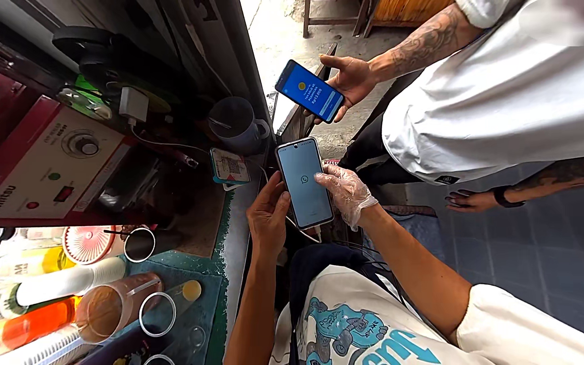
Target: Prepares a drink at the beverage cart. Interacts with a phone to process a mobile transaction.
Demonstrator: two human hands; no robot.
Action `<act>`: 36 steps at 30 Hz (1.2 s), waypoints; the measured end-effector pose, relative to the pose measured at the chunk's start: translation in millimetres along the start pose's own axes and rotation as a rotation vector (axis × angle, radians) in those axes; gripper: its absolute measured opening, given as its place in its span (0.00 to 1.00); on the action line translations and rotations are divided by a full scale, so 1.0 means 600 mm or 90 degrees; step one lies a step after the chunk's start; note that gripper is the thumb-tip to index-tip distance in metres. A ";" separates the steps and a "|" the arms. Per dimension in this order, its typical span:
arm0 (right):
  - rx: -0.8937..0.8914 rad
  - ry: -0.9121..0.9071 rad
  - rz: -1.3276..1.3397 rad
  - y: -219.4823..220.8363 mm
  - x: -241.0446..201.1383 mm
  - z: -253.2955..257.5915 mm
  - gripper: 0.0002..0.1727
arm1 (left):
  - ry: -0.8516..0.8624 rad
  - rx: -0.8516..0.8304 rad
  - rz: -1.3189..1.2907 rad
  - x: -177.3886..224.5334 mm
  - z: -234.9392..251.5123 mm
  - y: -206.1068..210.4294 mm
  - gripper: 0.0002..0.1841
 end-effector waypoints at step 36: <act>-0.143 -0.111 0.140 -0.004 -0.024 0.018 0.29 | 0.031 0.029 -0.043 0.014 0.055 0.019 0.26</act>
Point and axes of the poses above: each hand's wrist, its own z-axis towards the middle knuckle, its own y-axis out of the palm, x = y × z, the point moved 3 cm from there along z, towards the middle knuckle, and after that the axes turned 2 degrees about z, right-handed, at the moved point
